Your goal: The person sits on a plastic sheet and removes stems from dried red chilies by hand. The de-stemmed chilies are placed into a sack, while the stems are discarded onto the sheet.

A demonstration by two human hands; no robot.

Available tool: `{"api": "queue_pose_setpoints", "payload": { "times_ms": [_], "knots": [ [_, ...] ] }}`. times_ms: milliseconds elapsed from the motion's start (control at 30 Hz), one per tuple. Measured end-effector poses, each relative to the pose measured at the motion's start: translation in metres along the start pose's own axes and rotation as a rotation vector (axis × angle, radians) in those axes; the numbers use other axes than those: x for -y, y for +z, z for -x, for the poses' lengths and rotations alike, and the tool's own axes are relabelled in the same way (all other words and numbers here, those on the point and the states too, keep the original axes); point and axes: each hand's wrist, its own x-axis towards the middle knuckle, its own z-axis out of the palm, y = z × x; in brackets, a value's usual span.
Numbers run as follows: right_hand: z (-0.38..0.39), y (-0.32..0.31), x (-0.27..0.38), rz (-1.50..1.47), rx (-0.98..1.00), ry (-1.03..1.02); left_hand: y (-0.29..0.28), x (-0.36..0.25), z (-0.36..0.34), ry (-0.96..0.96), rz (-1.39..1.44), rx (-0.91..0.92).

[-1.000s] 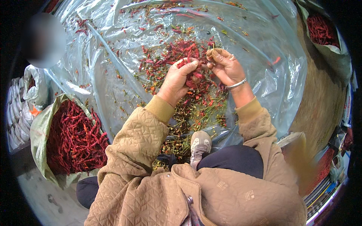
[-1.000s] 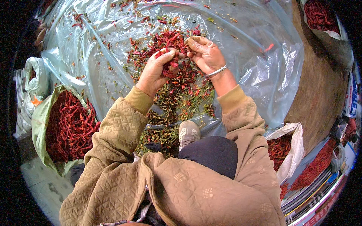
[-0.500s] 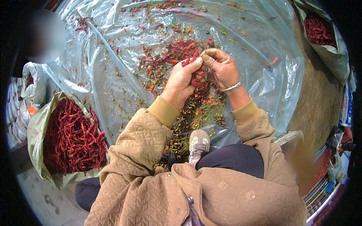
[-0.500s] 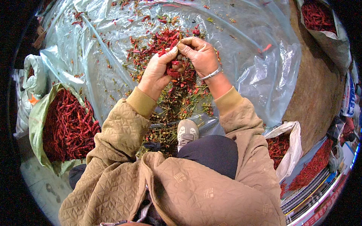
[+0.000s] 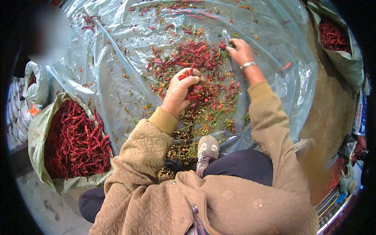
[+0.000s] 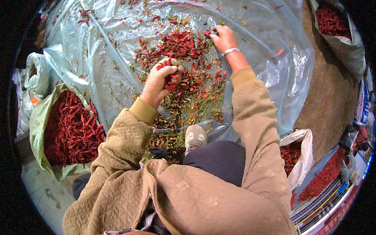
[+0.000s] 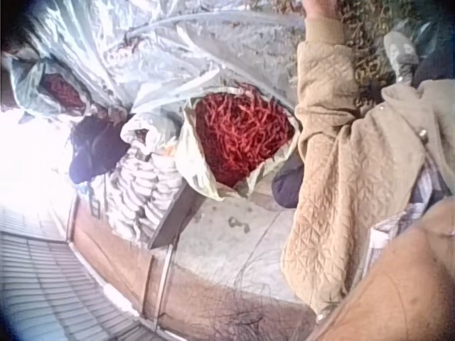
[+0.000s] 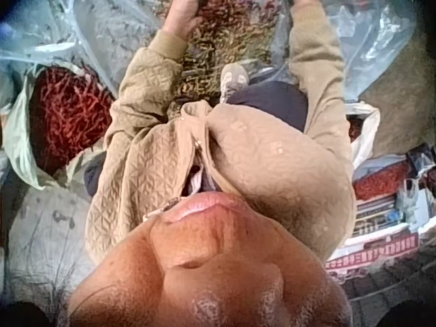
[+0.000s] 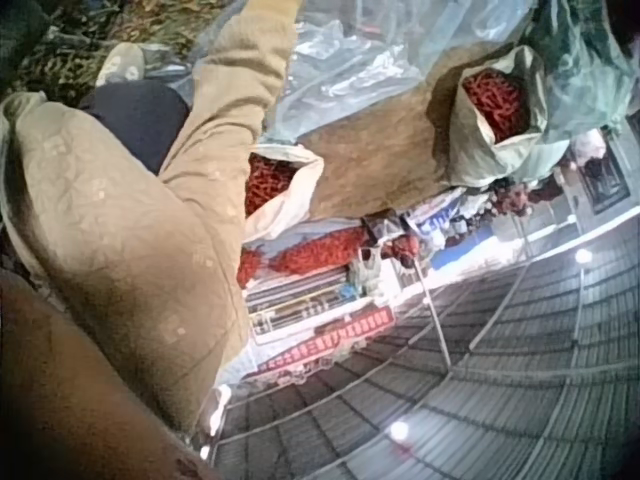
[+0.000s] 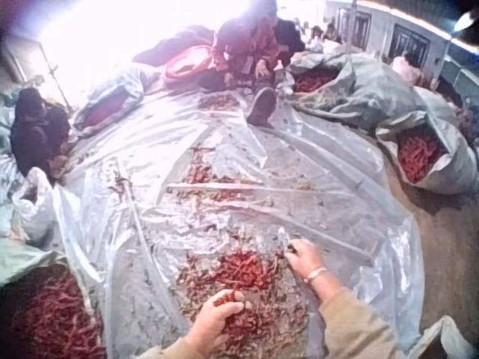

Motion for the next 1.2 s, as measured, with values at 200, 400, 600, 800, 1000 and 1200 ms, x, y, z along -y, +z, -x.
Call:
{"api": "queue_pose_setpoints", "payload": {
  "times_ms": [200,400,600,800,1000,1200],
  "knots": [
    [-0.012,0.008,0.004,-0.236,0.081,0.046,-0.009,-0.009,-0.007,0.038,-0.038,-0.028],
    [0.037,-0.030,0.075,-1.754,0.597,0.490,0.009,-0.004,-0.027,0.258,-0.128,-0.057],
    [0.056,-0.030,0.097,-1.504,0.456,0.435,0.018,-0.002,-0.025,0.233,-0.185,-0.084],
    [0.055,-0.040,0.111,-0.985,0.214,0.112,0.019,-0.004,-0.015,0.127,-0.130,-0.095],
    [0.061,-0.037,0.130,-0.314,-0.111,-0.427,0.006,0.006,-0.017,0.126,-0.232,-0.151],
    [0.032,-0.033,0.059,0.296,0.193,-0.030,-0.012,-0.006,-0.007,0.048,-0.099,-0.125]
  ]
}}
